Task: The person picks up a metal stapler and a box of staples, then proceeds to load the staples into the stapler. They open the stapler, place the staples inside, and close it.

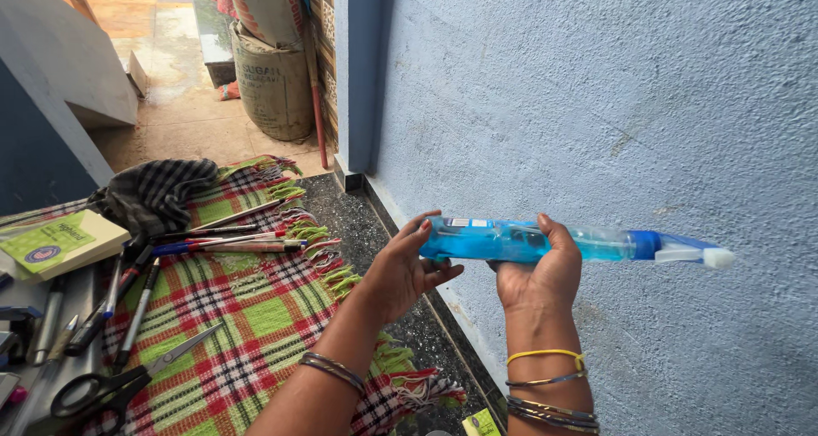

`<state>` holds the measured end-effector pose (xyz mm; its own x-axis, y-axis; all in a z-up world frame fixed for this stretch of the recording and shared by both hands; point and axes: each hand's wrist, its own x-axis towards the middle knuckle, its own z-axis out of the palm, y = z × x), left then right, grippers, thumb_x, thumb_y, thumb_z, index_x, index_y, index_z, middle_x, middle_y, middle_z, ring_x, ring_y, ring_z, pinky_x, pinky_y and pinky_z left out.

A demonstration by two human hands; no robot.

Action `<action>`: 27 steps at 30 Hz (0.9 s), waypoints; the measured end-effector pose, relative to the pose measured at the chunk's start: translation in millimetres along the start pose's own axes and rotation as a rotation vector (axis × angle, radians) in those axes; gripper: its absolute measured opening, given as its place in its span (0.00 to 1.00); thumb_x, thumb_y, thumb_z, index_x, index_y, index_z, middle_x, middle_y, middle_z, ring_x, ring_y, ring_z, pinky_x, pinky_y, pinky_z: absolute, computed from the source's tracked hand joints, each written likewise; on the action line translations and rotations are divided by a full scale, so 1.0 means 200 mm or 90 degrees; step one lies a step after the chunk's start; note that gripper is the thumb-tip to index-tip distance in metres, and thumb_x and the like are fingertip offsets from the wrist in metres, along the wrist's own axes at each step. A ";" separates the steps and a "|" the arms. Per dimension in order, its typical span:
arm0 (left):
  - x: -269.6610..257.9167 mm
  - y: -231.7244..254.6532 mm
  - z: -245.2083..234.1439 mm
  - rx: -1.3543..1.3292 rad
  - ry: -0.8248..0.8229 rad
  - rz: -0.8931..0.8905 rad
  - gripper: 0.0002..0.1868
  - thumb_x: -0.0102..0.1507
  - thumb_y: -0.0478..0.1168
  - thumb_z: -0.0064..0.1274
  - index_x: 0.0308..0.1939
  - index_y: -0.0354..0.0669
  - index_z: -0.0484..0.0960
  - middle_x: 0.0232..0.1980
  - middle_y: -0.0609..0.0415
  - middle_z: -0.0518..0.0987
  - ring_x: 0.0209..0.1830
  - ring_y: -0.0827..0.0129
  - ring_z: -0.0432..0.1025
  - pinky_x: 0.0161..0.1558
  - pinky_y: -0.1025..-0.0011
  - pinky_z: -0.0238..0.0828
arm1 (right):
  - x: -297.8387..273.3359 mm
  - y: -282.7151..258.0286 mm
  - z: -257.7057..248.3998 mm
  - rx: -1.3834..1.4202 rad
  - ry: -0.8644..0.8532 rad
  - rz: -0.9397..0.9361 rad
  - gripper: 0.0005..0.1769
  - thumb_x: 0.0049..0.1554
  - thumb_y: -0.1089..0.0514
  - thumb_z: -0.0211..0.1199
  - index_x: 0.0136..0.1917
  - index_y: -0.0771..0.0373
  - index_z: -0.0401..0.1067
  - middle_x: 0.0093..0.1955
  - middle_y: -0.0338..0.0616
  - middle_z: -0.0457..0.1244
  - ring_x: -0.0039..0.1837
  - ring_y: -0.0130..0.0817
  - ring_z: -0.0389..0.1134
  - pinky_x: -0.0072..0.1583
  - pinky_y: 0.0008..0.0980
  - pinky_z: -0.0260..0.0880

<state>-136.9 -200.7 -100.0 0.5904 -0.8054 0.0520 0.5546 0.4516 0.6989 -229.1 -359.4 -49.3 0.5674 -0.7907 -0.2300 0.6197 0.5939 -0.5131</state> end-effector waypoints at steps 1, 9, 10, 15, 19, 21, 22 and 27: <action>0.00 0.00 0.00 -0.009 0.001 0.002 0.32 0.67 0.49 0.48 0.74 0.45 0.60 0.55 0.46 0.69 0.41 0.66 0.73 0.57 0.58 0.83 | 0.00 0.00 0.01 -0.004 0.000 -0.003 0.28 0.53 0.59 0.60 0.65 0.64 0.58 0.62 0.53 0.59 0.67 0.56 0.63 0.66 0.77 0.60; 0.00 0.01 -0.02 -0.011 -0.049 0.032 0.37 0.62 0.44 0.44 0.75 0.38 0.56 0.61 0.39 0.69 0.48 0.58 0.76 0.60 0.53 0.80 | -0.05 -0.02 0.03 -0.025 0.003 0.001 0.22 0.56 0.57 0.57 0.61 0.66 0.58 0.58 0.53 0.58 0.62 0.52 0.64 0.64 0.75 0.63; 0.00 0.02 -0.01 -0.021 -0.048 0.028 0.36 0.63 0.45 0.44 0.74 0.38 0.56 0.62 0.39 0.69 0.49 0.57 0.76 0.60 0.53 0.80 | -0.05 -0.01 0.04 -0.035 0.000 -0.002 0.22 0.55 0.57 0.58 0.60 0.66 0.59 0.57 0.51 0.59 0.61 0.51 0.65 0.63 0.72 0.64; -0.02 0.04 0.02 -0.066 -0.047 -0.014 0.36 0.59 0.48 0.44 0.71 0.41 0.58 0.62 0.41 0.73 0.55 0.53 0.78 0.55 0.53 0.83 | -0.03 0.00 0.04 -0.102 -0.051 -0.111 0.23 0.55 0.56 0.67 0.61 0.63 0.64 0.52 0.42 0.60 0.58 0.40 0.64 0.62 0.57 0.68; 0.01 -0.02 -0.02 -0.017 0.036 -0.104 0.35 0.67 0.60 0.45 0.67 0.37 0.63 0.63 0.36 0.73 0.55 0.52 0.77 0.54 0.57 0.82 | -0.04 0.04 0.05 -0.141 -0.086 -0.222 0.28 0.56 0.58 0.69 0.66 0.62 0.62 0.56 0.41 0.61 0.61 0.36 0.64 0.66 0.49 0.65; 0.05 -0.06 -0.08 0.037 0.007 -0.112 0.33 0.71 0.54 0.51 0.64 0.25 0.68 0.62 0.32 0.72 0.55 0.51 0.77 0.56 0.59 0.83 | -0.06 0.05 0.06 -0.168 -0.100 -0.253 0.31 0.55 0.59 0.69 0.68 0.59 0.59 0.58 0.40 0.61 0.63 0.35 0.63 0.68 0.47 0.63; 0.07 -0.08 -0.11 0.048 0.033 -0.119 0.30 0.69 0.52 0.52 0.63 0.27 0.71 0.61 0.36 0.73 0.54 0.55 0.77 0.54 0.60 0.84 | -0.06 0.05 0.05 -0.176 -0.120 -0.261 0.33 0.54 0.59 0.69 0.69 0.57 0.57 0.60 0.39 0.61 0.64 0.34 0.63 0.69 0.47 0.62; 0.14 -0.13 -0.19 0.091 0.225 -0.176 0.26 0.66 0.46 0.58 0.56 0.23 0.77 0.57 0.37 0.75 0.50 0.55 0.78 0.48 0.63 0.87 | -0.04 0.00 0.01 -0.201 -0.248 -0.295 0.41 0.56 0.66 0.70 0.75 0.60 0.50 0.64 0.44 0.61 0.69 0.36 0.62 0.75 0.50 0.59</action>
<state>-112.8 -219.9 -144.9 0.6085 -0.6971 -0.3791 0.6479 0.1607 0.7446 -232.4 -353.4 -46.0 0.4716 -0.8069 0.3557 0.6916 0.0882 -0.7169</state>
